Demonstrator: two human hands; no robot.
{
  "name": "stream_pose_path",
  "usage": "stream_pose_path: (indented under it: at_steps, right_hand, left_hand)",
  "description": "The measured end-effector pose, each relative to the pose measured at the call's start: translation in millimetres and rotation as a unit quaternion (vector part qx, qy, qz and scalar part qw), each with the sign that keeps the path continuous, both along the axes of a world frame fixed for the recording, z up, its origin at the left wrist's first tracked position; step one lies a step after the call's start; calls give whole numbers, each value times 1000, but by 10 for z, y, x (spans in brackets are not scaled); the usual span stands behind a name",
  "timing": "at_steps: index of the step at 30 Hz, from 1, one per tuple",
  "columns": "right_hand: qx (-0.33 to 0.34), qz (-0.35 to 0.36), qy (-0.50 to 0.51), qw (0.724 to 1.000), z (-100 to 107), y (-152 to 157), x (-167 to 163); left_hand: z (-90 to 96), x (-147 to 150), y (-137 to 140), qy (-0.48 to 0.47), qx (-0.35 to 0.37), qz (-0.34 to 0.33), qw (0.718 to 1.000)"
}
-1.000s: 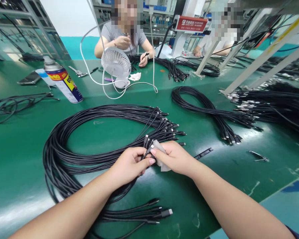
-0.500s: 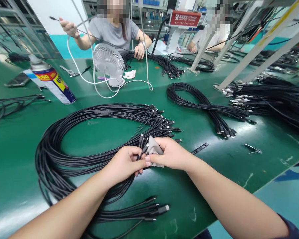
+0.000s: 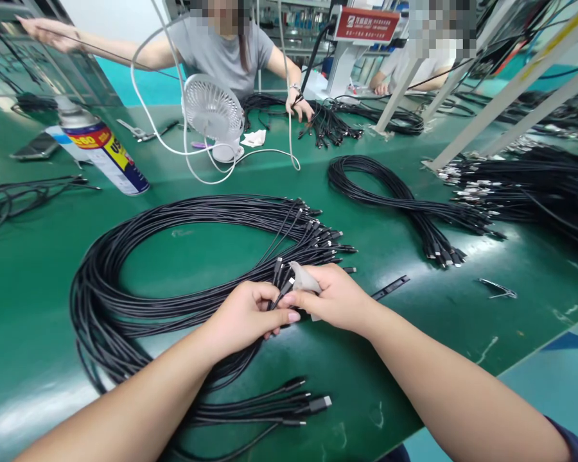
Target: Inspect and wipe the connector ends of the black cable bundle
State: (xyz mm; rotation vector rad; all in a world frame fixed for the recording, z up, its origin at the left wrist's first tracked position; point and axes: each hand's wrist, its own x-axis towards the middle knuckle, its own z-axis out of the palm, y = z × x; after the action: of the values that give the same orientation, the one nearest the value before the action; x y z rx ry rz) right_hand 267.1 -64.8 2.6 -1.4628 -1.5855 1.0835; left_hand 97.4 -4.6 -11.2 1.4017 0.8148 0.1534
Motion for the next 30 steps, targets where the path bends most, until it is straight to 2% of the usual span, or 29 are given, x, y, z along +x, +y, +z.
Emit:
stream_pose_path:
  at_steps: [5, 10, 14, 17, 19, 22, 26, 30]
  right_hand:
    - [3, 30, 21, 999, 109, -2, 82]
    - [-13, 43, 3, 999, 211, -56, 229]
    - [-34, 79, -19, 996, 120, -68, 275]
    - [-28, 69, -45, 996, -1, -46, 199]
    - [-27, 62, -17, 998, -46, -26, 124]
    - [-30, 53, 32, 998, -32, -4, 48]
    - [-42, 43, 0, 998, 20, 2, 53]
    - [-65, 37, -3, 997, -19, -3, 67]
  left_hand:
    - [43, 7, -3, 6, -14, 25, 1000]
    - [54, 12, -13, -4, -33, 44, 998]
    - [17, 9, -11, -2, -27, 35, 999]
    - [-11, 2, 0, -4, -13, 24, 1000]
    - [-23, -1, 8, -6, -7, 20, 1000]
    - [-29, 1, 12, -9, -6, 19, 1000]
    - [-28, 9, 3, -4, -10, 26, 1000]
    - [-25, 6, 1, -2, -6, 21, 1000]
